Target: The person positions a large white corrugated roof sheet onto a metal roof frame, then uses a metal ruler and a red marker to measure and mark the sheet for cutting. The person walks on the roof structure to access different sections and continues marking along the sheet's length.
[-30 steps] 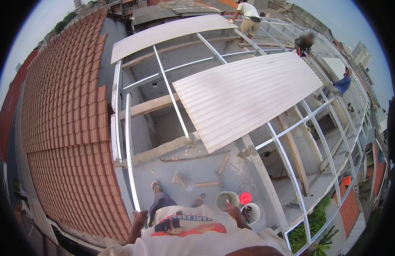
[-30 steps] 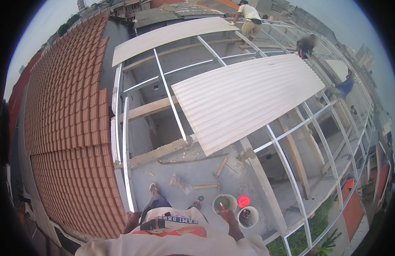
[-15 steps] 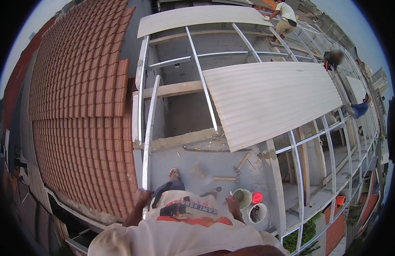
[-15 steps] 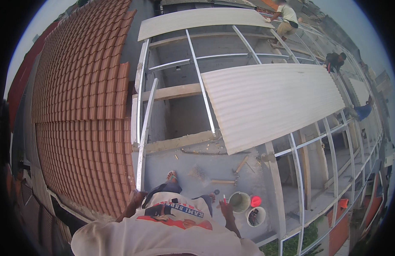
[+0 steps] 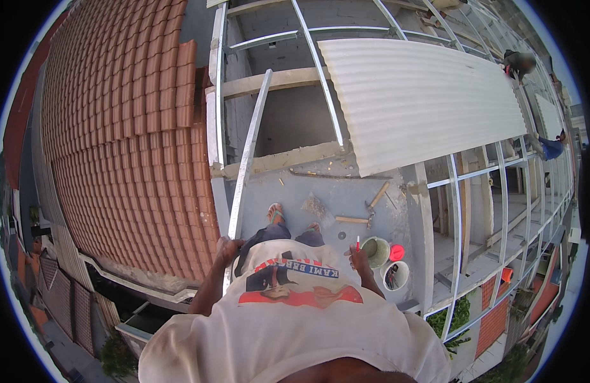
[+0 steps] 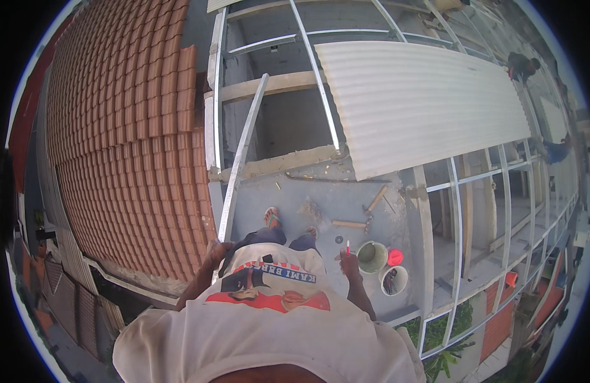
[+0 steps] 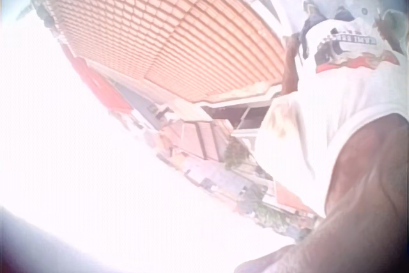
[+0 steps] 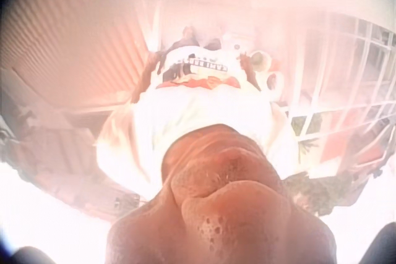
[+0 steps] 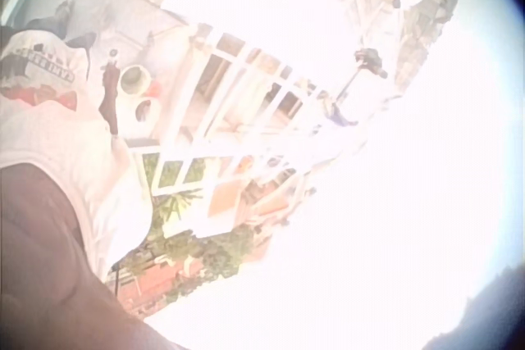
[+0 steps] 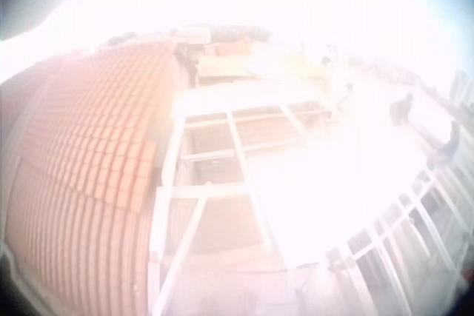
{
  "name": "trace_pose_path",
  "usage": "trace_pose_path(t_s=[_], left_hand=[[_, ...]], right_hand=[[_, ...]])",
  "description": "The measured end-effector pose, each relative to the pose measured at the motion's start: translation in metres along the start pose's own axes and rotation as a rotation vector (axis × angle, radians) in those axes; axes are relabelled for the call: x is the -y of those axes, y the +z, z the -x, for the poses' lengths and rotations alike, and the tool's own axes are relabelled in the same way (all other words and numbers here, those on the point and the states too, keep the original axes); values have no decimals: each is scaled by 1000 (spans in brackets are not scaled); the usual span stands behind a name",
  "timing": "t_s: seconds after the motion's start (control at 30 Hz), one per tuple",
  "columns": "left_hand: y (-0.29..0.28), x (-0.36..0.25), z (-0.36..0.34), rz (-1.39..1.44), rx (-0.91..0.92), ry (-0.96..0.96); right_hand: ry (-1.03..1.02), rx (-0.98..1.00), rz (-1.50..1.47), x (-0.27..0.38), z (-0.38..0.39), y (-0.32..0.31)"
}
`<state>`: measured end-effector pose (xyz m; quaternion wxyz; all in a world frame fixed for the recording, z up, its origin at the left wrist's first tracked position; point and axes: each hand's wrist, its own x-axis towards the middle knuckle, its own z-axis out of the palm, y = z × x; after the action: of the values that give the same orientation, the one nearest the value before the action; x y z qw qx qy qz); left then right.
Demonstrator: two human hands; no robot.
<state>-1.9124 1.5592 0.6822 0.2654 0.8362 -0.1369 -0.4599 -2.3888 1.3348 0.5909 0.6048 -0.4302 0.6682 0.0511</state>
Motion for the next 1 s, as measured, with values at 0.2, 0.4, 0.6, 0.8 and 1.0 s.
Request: trace_pose_path(t_s=[0.2, 0.4, 0.6, 0.8, 1.0], left_hand=[[13, 45, -14, -73, 15, 130], [28, -14, 16, 60, -13, 27], [46, -58, 32, 263, 17, -157], [59, -36, 15, 304, -4, -155], [70, 24, -21, 481, 52, -221]], right_hand=[[-83, -114, -27, 5, -25, -33], [-67, -196, -98, -4, -18, -63], [159, -128, -201, -68, 24, -66], [322, -55, -197, -126, 61, -51], [238, -75, -233, -114, 47, -50]])
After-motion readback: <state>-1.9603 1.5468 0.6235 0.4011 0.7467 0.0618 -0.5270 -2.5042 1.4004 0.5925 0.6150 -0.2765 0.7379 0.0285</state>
